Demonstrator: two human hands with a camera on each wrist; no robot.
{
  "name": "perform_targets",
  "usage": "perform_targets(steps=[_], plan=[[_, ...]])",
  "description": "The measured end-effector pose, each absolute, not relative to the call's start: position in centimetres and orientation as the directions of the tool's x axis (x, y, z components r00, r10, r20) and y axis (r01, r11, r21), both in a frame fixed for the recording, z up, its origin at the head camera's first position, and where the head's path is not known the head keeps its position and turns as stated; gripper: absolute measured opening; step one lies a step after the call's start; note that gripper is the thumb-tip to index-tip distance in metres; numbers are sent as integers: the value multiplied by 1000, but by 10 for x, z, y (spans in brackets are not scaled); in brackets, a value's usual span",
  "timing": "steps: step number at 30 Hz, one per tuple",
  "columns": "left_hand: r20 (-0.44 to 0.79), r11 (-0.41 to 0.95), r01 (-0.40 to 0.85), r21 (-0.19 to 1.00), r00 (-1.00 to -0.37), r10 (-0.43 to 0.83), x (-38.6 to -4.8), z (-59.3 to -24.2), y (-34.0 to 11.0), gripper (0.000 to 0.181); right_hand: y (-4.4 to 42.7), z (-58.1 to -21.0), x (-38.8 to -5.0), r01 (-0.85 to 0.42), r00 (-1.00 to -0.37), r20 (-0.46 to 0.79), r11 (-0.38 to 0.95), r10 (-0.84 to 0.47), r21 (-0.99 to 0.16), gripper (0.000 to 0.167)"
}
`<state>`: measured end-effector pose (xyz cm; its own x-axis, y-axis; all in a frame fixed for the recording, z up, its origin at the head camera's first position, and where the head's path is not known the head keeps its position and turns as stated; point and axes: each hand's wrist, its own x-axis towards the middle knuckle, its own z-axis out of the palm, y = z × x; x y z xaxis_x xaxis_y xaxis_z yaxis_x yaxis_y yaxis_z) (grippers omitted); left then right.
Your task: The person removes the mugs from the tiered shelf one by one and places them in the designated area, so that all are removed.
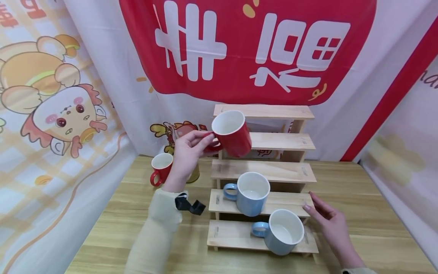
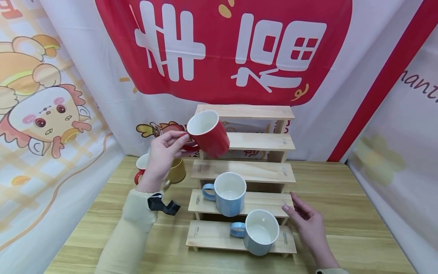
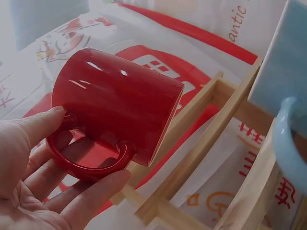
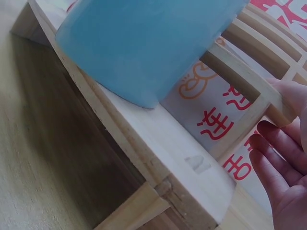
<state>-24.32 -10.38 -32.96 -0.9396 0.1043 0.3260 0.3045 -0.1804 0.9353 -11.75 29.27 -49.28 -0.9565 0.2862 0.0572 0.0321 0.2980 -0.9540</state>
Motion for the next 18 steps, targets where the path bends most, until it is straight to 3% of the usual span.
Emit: perform_targets(steps=[7, 18], plan=[[345, -170, 338, 926, -939, 8, -238, -329, -127, 25, 295, -489, -116, 1, -973, 73, 314, 221, -949, 65], [345, -165, 346, 924, -938, -33, -232, -333, -144, 23, 292, -485, -108, -88, -980, 129, 252, 150, -964, 77]])
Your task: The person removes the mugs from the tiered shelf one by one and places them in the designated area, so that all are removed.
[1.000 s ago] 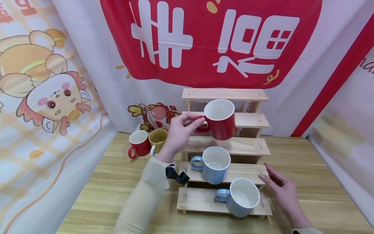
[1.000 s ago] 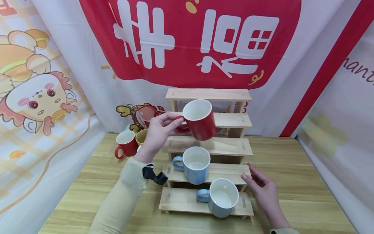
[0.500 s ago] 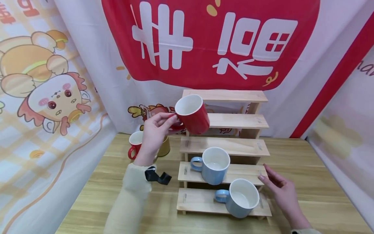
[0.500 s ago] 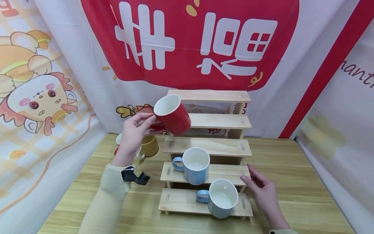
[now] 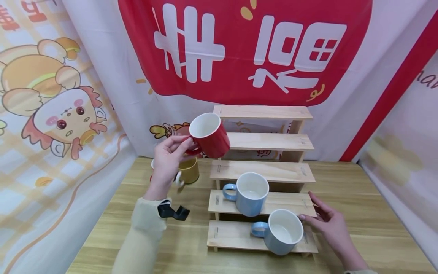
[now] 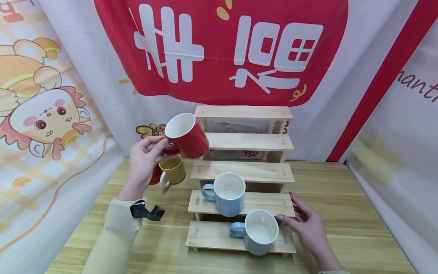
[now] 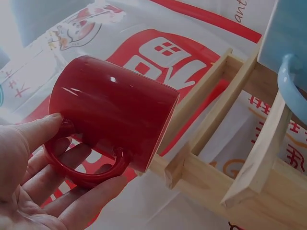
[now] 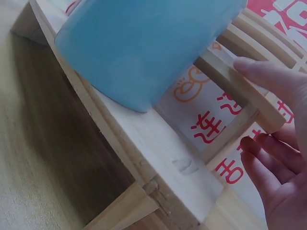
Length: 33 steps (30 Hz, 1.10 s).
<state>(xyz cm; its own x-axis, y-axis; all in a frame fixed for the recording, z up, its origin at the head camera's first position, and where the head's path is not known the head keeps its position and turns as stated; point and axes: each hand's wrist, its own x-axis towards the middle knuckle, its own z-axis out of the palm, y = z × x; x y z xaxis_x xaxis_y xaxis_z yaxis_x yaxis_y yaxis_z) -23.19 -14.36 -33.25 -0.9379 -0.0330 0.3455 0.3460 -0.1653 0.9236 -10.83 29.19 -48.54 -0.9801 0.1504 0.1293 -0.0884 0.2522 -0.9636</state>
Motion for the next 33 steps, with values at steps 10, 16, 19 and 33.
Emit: perform_targets(steps=[10, 16, 19, 33], plan=[[381, -177, 390, 903, -921, -82, -230, -344, -157, 22, 289, -481, -107, -101, -973, 158, 303, 171, -948, 74], [375, -150, 381, 912, -924, -70, -228, -346, -161, 27, 289, -478, -109, -125, -964, 203, 381, 172, -916, 74], [370, -144, 377, 915, -926, -74, -228, -346, -162, 26, 290, -477, -111, -139, -966, 212, 398, 145, -907, 77], [316, -134, 347, 928, -926, -207, -230, -353, -183, 30, 296, -480, -115, -177, -967, 237, 426, 91, -887, 75]])
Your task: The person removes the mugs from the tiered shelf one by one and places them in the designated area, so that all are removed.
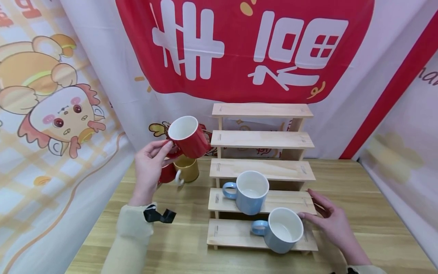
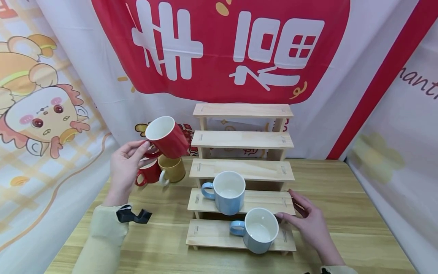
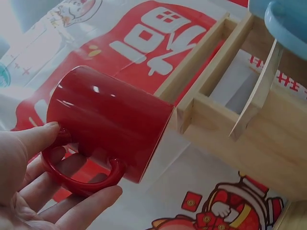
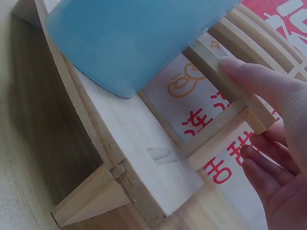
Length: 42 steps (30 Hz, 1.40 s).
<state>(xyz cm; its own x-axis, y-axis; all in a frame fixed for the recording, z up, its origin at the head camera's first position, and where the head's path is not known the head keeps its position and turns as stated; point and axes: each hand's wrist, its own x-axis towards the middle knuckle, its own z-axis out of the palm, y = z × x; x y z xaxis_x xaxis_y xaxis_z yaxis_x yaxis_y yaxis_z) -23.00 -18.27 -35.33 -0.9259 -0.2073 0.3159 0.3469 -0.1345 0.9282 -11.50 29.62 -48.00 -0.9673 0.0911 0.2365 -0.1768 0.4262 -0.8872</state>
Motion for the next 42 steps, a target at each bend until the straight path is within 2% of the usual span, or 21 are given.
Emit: perform_targets(steps=[10, 22, 30, 36, 42], plan=[[283, -177, 362, 915, -891, -356, -229, -365, -219, 35, 298, -476, -116, -163, -969, 233, 483, 87, -860, 75], [130, -277, 302, 912, -854, -503, -220, -380, -264, 49, 298, -480, -117, -178, -965, 250, 487, 85, -855, 75], [48, -288, 267, 920, -804, -592, -220, -399, -280, 50, 300, -481, -116, -178, -964, 250, 491, 86, -853, 76], [-41, -288, 193, 938, -763, -645, -220, -410, -290, 54, 300, -481, -116, -165, -967, 240, 505, 87, -847, 76], [-48, -290, 210, 934, -728, -683, -226, -423, -302, 52, 300, -479, -115, -127, -973, 209, 534, 97, -836, 77]])
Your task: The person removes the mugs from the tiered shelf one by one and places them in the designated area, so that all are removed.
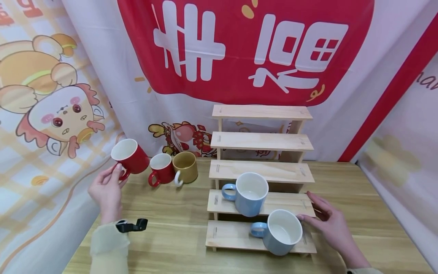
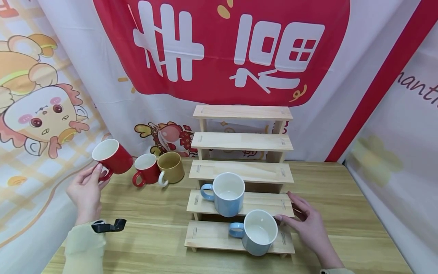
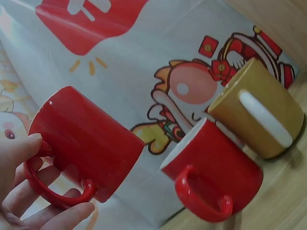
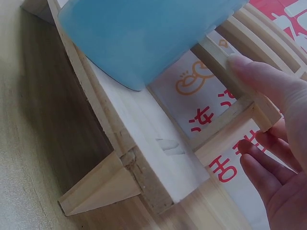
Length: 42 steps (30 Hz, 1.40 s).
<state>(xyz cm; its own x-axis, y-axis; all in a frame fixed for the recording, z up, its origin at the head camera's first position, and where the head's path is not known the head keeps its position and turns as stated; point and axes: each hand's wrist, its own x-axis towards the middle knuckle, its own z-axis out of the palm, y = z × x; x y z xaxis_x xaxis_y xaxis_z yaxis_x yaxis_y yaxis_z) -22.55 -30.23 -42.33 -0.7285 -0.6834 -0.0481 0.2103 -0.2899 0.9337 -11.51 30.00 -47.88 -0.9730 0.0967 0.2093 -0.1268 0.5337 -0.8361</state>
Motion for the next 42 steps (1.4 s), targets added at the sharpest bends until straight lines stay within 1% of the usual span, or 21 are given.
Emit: perform_targets(steps=[7, 12, 16, 23, 32, 35, 38, 42], plan=[[-42, -279, 220, 935, -710, -702, -237, -439, -315, 42, 300, -480, -114, -152, -969, 229, 508, 91, -848, 76], [-43, -258, 206, 944, -697, -716, -245, -457, -320, 34, 300, -480, -113, -151, -970, 226, 503, 90, -851, 76], [-55, -271, 211, 939, -688, -724, -253, -475, -322, 29, 299, -481, -112, -146, -971, 222, 507, 93, -850, 76], [-37, -243, 201, 949, -694, -719, -262, -498, -321, 30, 298, -481, -112, -144, -968, 227, 508, 104, -849, 75], [-19, -211, 195, 958, -690, -724, -276, -509, -311, 33, 300, -481, -114, -136, -971, 216, 507, 103, -851, 77], [-39, -217, 173, 961, -692, -721, -279, -513, -310, 33, 299, -482, -114, -139, -970, 218, 500, 104, -855, 77], [-78, -274, 170, 946, -703, -707, -280, -518, -310, 34, 299, -483, -114, -147, -969, 224, 486, 104, -861, 77], [-110, -314, 162, 936, -710, -696, -280, -522, -310, 36, 299, -484, -113, -156, -969, 226, 460, 101, -874, 77]])
